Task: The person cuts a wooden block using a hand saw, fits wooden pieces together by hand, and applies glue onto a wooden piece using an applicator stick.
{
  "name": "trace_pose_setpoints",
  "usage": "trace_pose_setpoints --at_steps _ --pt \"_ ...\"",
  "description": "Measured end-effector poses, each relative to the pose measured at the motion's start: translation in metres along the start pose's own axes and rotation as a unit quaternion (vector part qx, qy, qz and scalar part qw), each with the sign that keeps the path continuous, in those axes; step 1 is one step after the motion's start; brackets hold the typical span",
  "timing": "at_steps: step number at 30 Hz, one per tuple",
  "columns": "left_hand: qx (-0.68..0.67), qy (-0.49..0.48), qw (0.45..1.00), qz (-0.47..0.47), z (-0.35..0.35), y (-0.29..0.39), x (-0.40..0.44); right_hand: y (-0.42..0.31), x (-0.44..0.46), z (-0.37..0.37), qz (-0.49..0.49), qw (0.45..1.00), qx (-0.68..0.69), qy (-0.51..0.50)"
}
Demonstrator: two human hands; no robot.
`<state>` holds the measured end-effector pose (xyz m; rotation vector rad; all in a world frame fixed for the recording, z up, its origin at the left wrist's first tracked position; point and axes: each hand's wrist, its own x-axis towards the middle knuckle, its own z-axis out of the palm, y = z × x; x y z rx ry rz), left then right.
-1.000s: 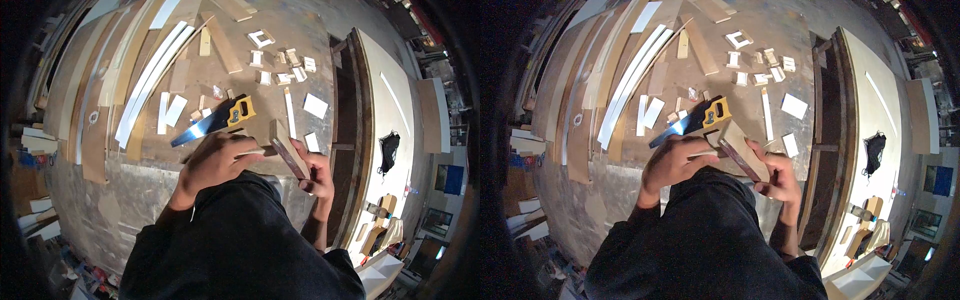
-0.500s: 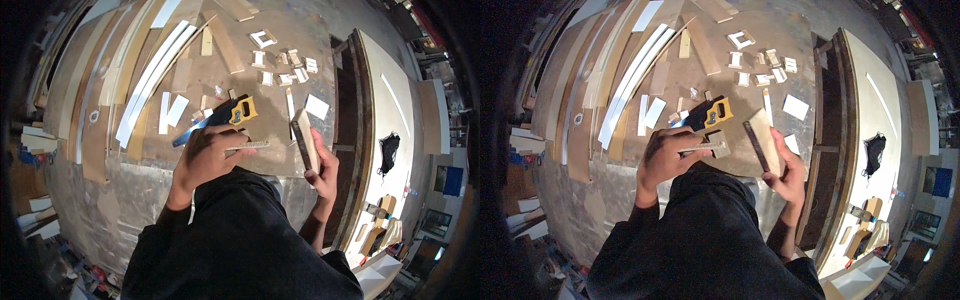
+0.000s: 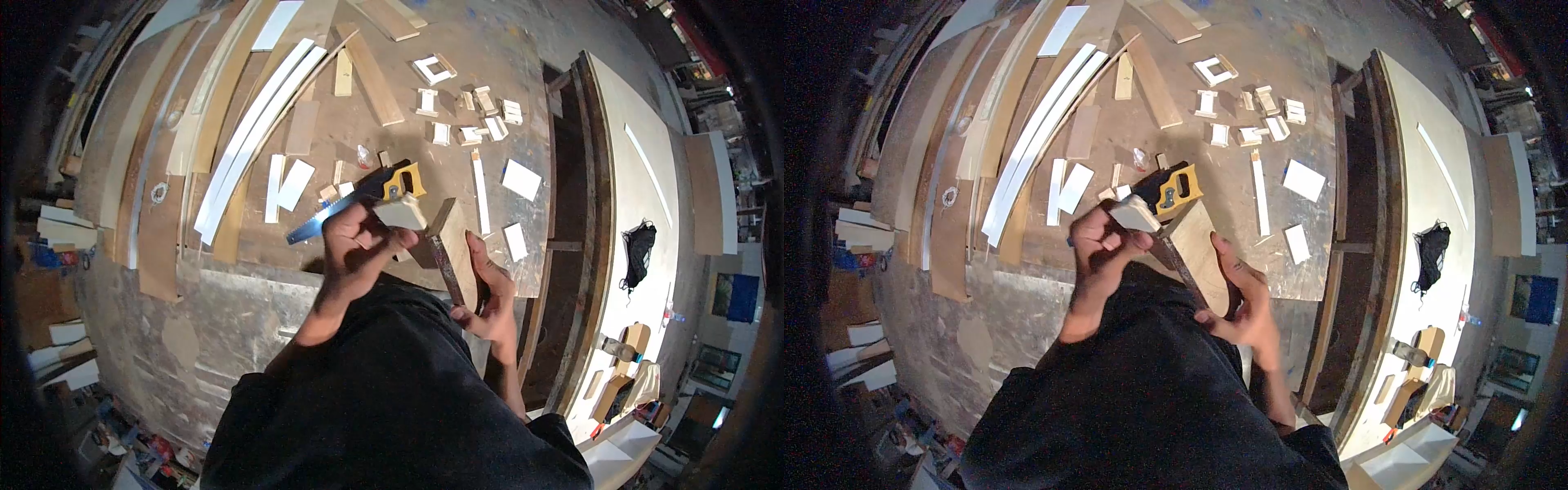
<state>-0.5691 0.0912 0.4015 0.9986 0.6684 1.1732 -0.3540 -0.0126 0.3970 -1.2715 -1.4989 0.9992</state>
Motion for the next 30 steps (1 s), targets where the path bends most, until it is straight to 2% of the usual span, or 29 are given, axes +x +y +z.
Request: trace_pose_setpoints --at_steps 1,2,3,4,6,10,12,14,15,18,19,20,22,26,27,28,30 --pt "0.015 -0.036 0.999 0.012 0.002 -0.004 -0.003 0.000 0.000 0.006 0.008 1.000 0.010 0.024" --pt "0.044 -0.038 0.998 0.019 0.006 -0.007 -0.006 -0.001 0.000 0.011 0.017 0.998 0.019 0.049" --pt "0.018 -0.037 0.999 0.010 0.010 -0.005 -0.007 -0.003 0.004 0.013 0.007 0.998 0.008 0.062" --pt "-0.008 -0.036 0.999 -0.001 0.012 -0.004 -0.009 -0.008 0.008 0.012 0.010 0.998 0.008 0.062" --pt "0.055 -0.058 0.997 -0.005 0.001 -0.003 -0.005 -0.017 0.012 0.009 0.018 0.999 0.002 0.035" --pt "0.106 -0.037 0.992 0.054 0.013 -0.004 -0.003 -0.019 0.013 0.006 0.000 0.999 -0.029 0.024" --pt "0.079 -0.035 0.995 0.045 0.014 0.001 -0.006 -0.023 0.017 0.004 0.040 0.999 0.000 0.031" --pt "0.023 -0.035 0.998 0.042 0.019 0.006 -0.003 -0.025 0.023 0.007 -0.014 0.999 0.033 0.026" --pt "0.022 -0.038 0.998 0.042 0.020 0.007 -0.002 -0.024 0.020 0.004 -0.008 1.000 0.008 0.004" --pt "0.173 -0.079 0.980 0.054 0.017 0.012 -0.001 -0.021 0.013 0.013 0.018 0.999 0.035 0.015" --pt "0.153 -0.041 0.987 0.014 0.027 0.016 -0.006 -0.025 0.012 0.015 0.018 0.999 0.014 0.023" --pt "0.152 -0.042 0.987 0.013 0.027 0.011 -0.006 -0.028 0.012 0.017 0.019 0.999 0.013 0.024" --pt "0.209 0.042 0.973 0.089 0.030 0.004 -0.002 -0.032 0.010 0.020 0.040 0.999 0.007 0.019" --pt "0.180 0.087 0.978 0.057 0.046 0.007 -0.009 -0.022 0.009 0.025 0.015 1.000 -0.003 0.017" --pt "0.210 0.098 0.968 0.098 0.049 0.006 -0.011 -0.020 0.011 0.028 -0.024 0.999 0.004 0.025" --pt "0.210 0.096 0.968 0.098 0.048 0.007 -0.011 -0.019 0.013 0.031 -0.062 0.997 0.011 0.034" --pt "0.203 0.094 0.971 0.086 0.047 0.013 -0.005 -0.029 0.018 0.035 -0.055 0.997 0.020 0.044"
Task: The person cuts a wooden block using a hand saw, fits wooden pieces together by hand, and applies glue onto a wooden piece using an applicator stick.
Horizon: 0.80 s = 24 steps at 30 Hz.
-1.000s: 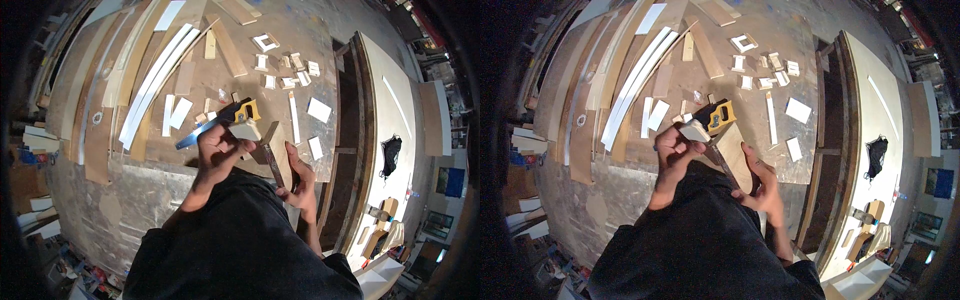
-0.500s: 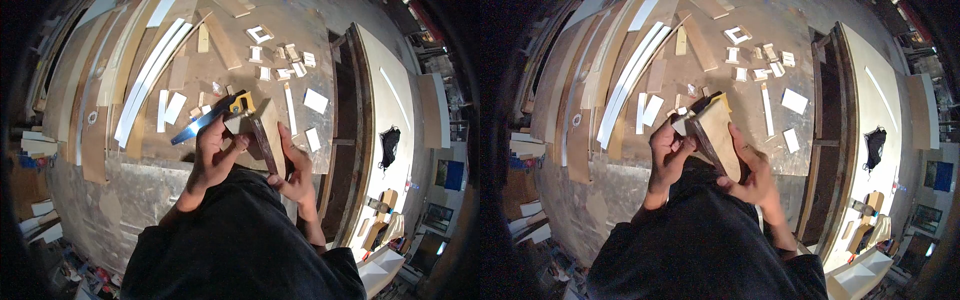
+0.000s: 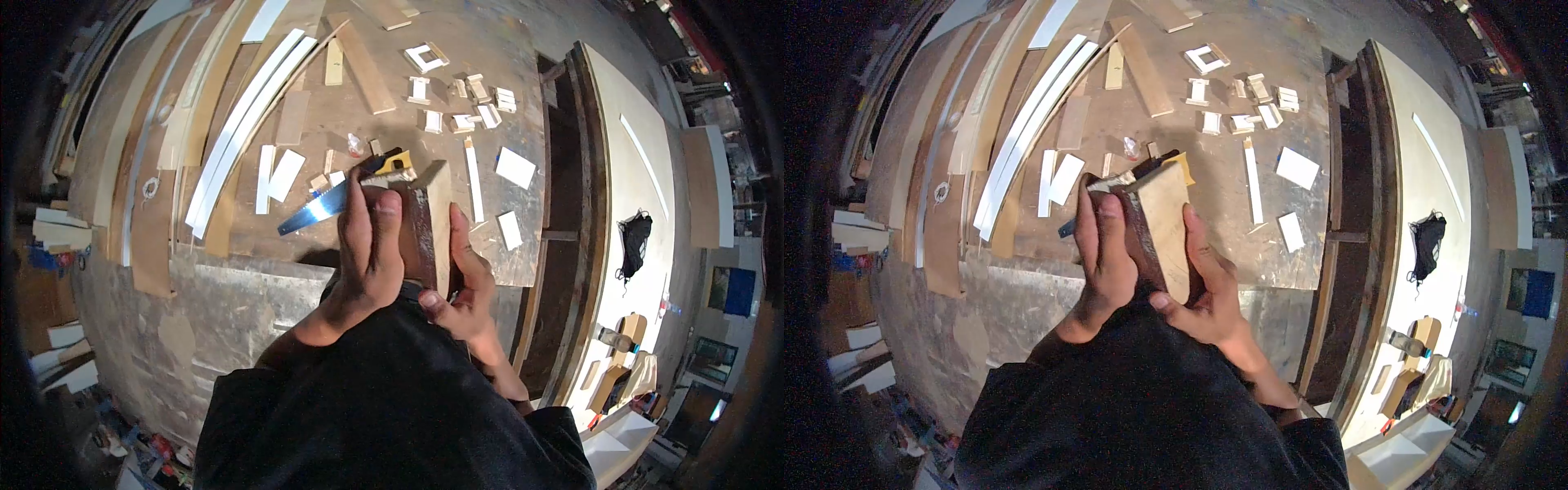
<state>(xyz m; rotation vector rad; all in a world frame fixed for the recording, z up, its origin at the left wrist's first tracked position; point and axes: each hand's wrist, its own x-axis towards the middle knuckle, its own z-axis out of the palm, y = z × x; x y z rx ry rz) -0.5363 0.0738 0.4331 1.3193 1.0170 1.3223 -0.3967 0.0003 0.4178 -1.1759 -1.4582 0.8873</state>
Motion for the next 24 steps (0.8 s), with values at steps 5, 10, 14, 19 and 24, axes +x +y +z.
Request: trace_pose_setpoints --at_steps 5,10,14,19,24 --pt "0.010 0.011 0.999 0.040 0.000 0.009 0.004 -0.004 0.005 0.007 0.001 0.999 0.027 0.026" --pt "0.019 -0.022 0.999 0.037 -0.009 0.014 0.007 0.002 0.003 -0.002 -0.058 0.998 -0.030 0.024" --pt "-0.114 -0.118 0.982 -0.094 -0.015 -0.010 -0.001 0.013 0.002 -0.027 -0.135 0.980 -0.145 -0.004" --pt "-0.047 -0.229 0.949 -0.211 -0.007 -0.004 -0.007 0.004 0.024 -0.045 -0.045 0.988 -0.145 0.024" --pt "-0.078 -0.188 0.977 -0.059 -0.005 -0.024 -0.001 0.013 0.021 -0.042 -0.053 0.989 -0.137 0.013"
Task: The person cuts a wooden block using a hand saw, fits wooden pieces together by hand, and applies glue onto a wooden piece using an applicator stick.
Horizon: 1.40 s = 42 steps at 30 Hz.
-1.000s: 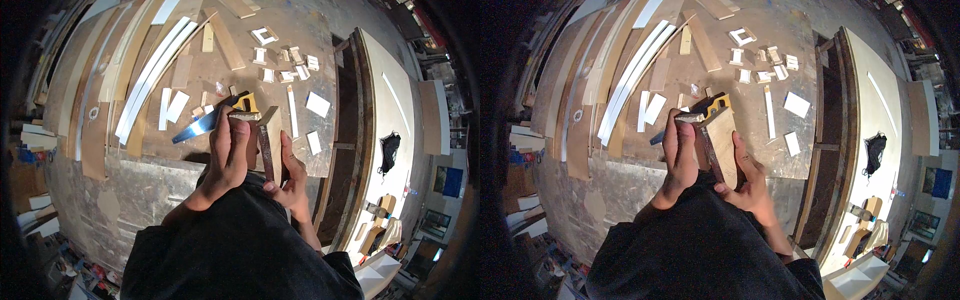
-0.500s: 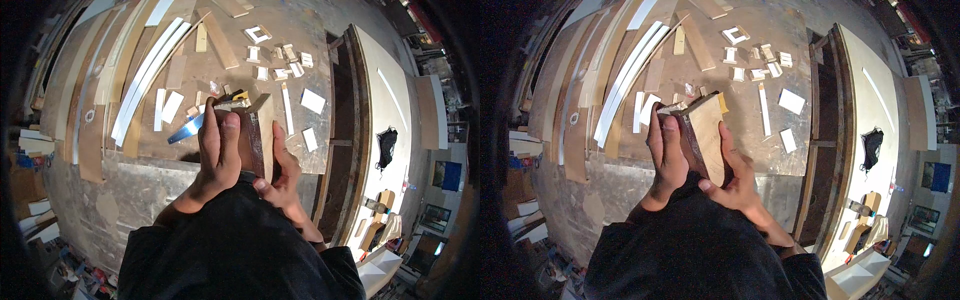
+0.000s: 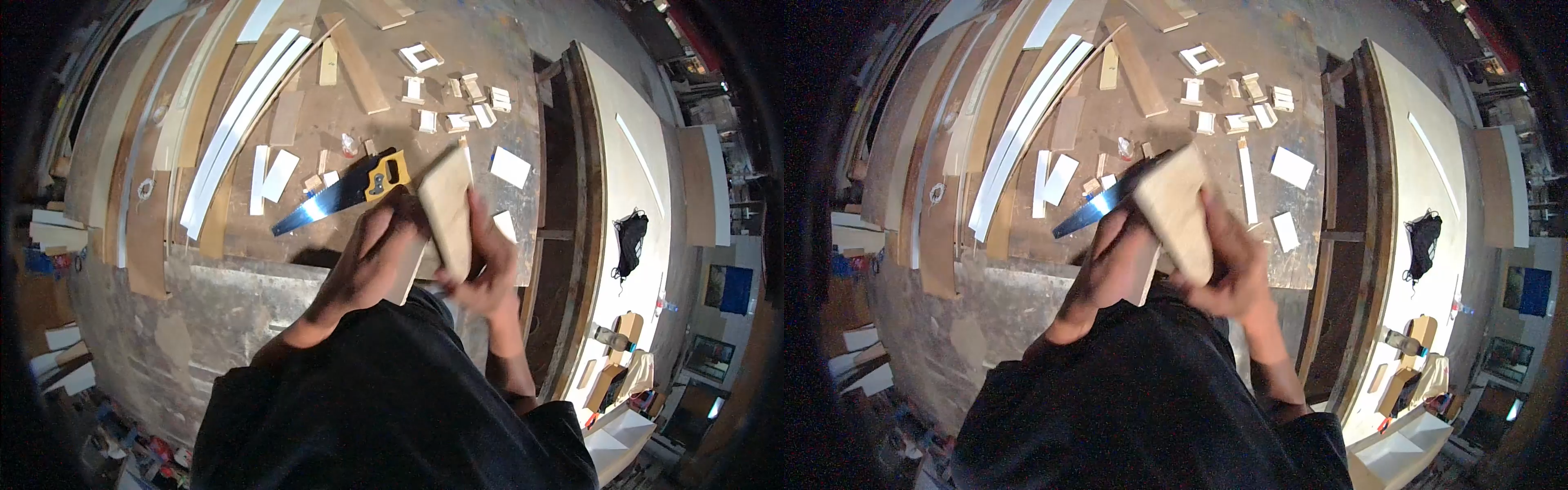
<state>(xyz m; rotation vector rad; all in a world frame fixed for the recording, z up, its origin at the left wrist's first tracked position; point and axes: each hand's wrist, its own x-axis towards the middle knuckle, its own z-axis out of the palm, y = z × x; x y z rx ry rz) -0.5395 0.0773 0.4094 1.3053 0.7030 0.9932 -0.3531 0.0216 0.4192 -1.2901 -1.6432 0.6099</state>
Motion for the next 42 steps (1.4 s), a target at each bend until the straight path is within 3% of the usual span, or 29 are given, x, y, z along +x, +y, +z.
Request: trace_pose_setpoints --at_steps 1,2,4,6,8,9,11,13,14,16,19,20,22,25,27,30,32,33,34,36,40,41,42 --pt "0.077 0.016 0.997 -0.009 0.000 0.002 0.000 -0.002 0.007 -0.005 0.093 0.995 0.041 0.002" --pt "0.100 0.066 0.991 -0.055 0.006 0.005 -0.003 -0.006 0.017 -0.012 0.047 0.999 -0.008 -0.007" --pt "0.092 0.020 0.995 -0.007 -0.001 0.022 0.004 -0.013 0.009 -0.015 -0.024 0.997 -0.061 -0.030" --pt "0.123 0.057 0.991 0.006 -0.008 0.031 0.009 -0.019 -0.007 -0.017 -0.033 0.997 -0.063 -0.030" --pt "0.166 0.105 0.981 -0.007 -0.006 0.038 0.004 -0.010 -0.014 -0.025 0.178 0.969 -0.155 -0.073" --pt "0.169 0.106 0.980 -0.011 -0.009 0.037 0.001 -0.005 -0.013 -0.027 0.204 0.959 -0.181 -0.073" --pt "0.224 0.116 0.966 0.050 -0.012 0.033 0.002 0.011 -0.022 -0.025 0.114 0.991 -0.065 0.009" --pt "0.222 0.107 0.969 0.028 -0.009 0.033 0.005 -0.006 -0.025 -0.013 0.149 0.984 0.079 0.056" --pt "0.219 0.098 0.971 0.013 -0.006 0.033 0.007 -0.007 -0.024 -0.004 0.100 0.988 0.090 0.075" --pt "0.229 0.062 0.971 0.026 0.005 0.029 0.003 -0.008 -0.016 0.012 0.124 0.980 0.157 0.012" --pt "0.223 0.098 0.967 0.067 0.014 0.025 0.013 -0.006 -0.015 0.035 0.169 0.947 0.269 0.041" --pt "0.216 0.136 0.962 0.101 0.012 0.025 0.019 -0.006 -0.018 0.036 0.166 0.951 0.258 0.033" --pt "0.198 0.129 0.970 0.055 0.016 0.016 0.019 -0.006 -0.022 0.031 0.208 0.942 0.265 0.012" --pt "0.217 0.111 0.968 0.067 0.028 -0.017 0.006 0.004 -0.016 0.016 0.246 0.932 0.267 0.002" --pt "0.277 0.140 0.942 0.127 0.014 -0.027 0.014 0.004 -0.020 0.033 0.152 0.966 0.204 0.047" --pt "0.189 0.122 0.971 -0.086 0.015 0.001 0.015 0.006 -0.014 0.032 0.088 0.980 0.172 0.046" --pt "0.384 0.046 0.909 0.155 0.011 -0.037 0.008 0.005 0.001 0.024 0.127 0.970 0.204 0.038" --pt "0.356 0.053 0.921 0.147 0.007 -0.043 0.008 0.016 -0.007 0.031 0.064 0.990 0.121 0.045" --pt "0.269 0.061 0.958 0.079 0.007 -0.039 0.015 0.026 -0.014 0.034 0.014 0.997 0.050 0.052" --pt "0.081 0.076 0.993 -0.042 0.011 -0.033 0.023 0.029 -0.015 0.029 0.039 0.997 0.056 0.043" --pt "-0.198 0.063 0.960 -0.190 0.012 -0.022 0.022 0.025 -0.001 0.011 0.128 0.980 0.148 0.035" --pt "-0.260 0.066 0.940 -0.213 0.010 -0.019 0.021 0.033 -0.004 0.007 0.032 0.999 0.043 0.006" --pt "-0.302 0.046 0.923 -0.235 0.003 -0.018 0.020 0.034 0.001 -0.001 0.073 0.997 -0.006 -0.001"
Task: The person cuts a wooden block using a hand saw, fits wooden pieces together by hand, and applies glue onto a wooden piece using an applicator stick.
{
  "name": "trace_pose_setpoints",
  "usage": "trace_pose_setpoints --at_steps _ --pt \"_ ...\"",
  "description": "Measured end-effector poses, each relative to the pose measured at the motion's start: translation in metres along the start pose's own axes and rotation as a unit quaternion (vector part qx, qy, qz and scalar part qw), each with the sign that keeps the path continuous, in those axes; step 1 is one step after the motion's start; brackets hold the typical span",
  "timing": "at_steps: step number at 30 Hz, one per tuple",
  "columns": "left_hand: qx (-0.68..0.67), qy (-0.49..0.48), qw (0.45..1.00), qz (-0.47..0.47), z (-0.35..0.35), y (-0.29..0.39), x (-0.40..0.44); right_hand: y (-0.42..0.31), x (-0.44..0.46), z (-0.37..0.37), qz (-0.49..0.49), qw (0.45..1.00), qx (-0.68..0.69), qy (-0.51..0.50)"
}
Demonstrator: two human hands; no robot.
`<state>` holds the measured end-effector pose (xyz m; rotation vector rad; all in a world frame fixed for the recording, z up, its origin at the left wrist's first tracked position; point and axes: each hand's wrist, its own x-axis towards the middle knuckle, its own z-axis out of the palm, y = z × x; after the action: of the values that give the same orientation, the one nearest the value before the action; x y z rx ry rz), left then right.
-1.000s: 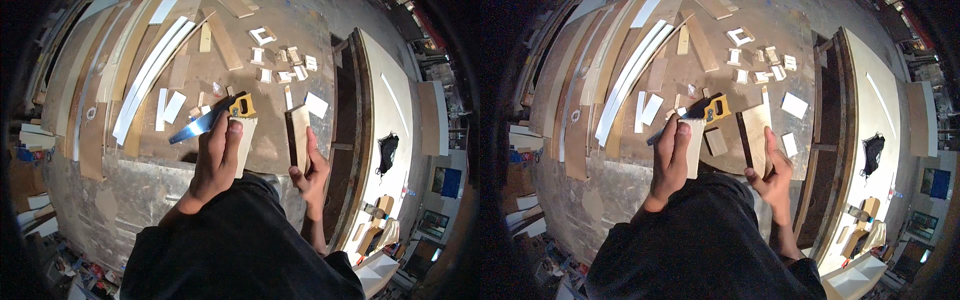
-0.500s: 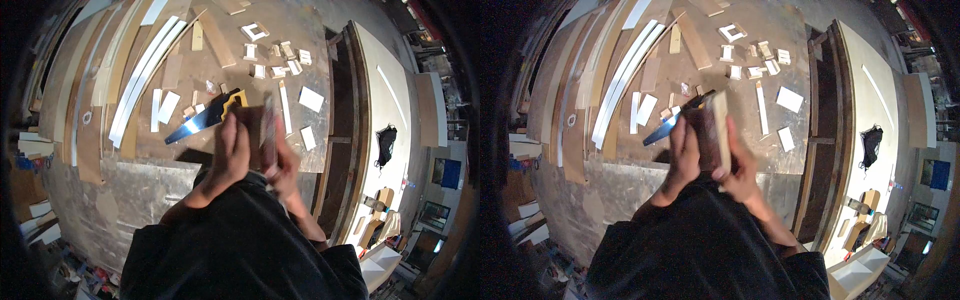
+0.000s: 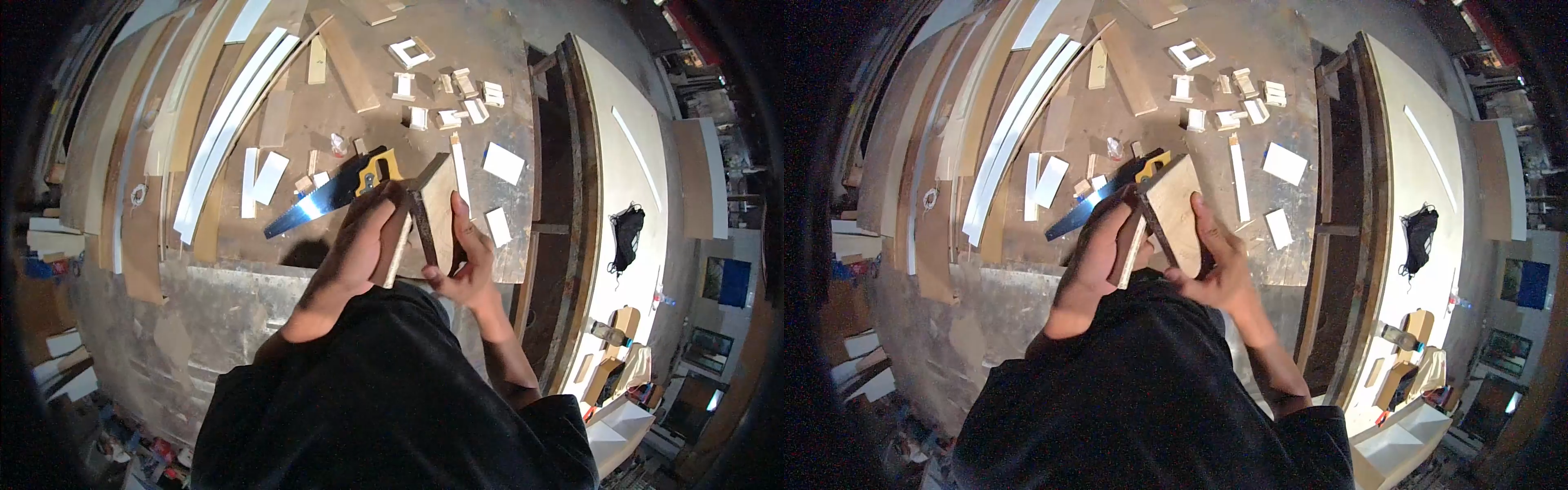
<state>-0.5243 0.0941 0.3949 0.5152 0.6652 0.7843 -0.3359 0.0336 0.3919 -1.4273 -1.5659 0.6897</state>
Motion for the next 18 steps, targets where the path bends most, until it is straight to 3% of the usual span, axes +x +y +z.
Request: trace_pose_setpoints --at_steps 2,4,6,8,9,11,13,15,17,18 --pt "-0.074 -0.035 0.994 -0.069 -0.009 0.008 -0.004 0.002 0.009 -0.016 0.079 0.991 -0.101 -0.020" --pt "-0.143 -0.115 0.976 -0.121 -0.011 0.009 -0.012 0.011 0.017 -0.027 0.039 0.993 -0.105 0.037" --pt "-0.165 -0.100 0.974 -0.116 -0.010 0.011 -0.013 0.004 0.007 -0.030 0.003 0.996 -0.060 0.065" --pt "-0.162 -0.118 0.974 -0.107 -0.013 0.014 -0.011 0.001 -0.004 -0.022 -0.111 0.991 -0.071 0.030" --pt "-0.162 -0.104 0.975 -0.111 -0.011 0.010 -0.013 -0.006 -0.005 -0.016 -0.117 0.991 -0.070 -0.017" --pt "-0.173 -0.092 0.971 -0.134 -0.009 0.006 -0.014 -0.011 0.000 -0.003 -0.065 0.997 -0.025 -0.021" --pt "-0.162 -0.142 0.968 -0.127 -0.018 0.005 -0.008 -0.008 0.010 0.000 -0.030 0.999 -0.013 -0.015" --pt "-0.165 -0.142 0.967 -0.132 -0.020 0.007 -0.009 -0.010 0.000 0.004 -0.078 0.997 -0.010 -0.021" --pt "-0.140 -0.032 0.978 -0.154 -0.016 0.008 -0.016 -0.001 -0.002 0.002 -0.115 0.991 -0.049 -0.047" --pt "-0.211 -0.160 0.955 -0.137 -0.038 -0.009 -0.007 0.003 0.011 -0.001 -0.095 0.994 -0.037 -0.037"
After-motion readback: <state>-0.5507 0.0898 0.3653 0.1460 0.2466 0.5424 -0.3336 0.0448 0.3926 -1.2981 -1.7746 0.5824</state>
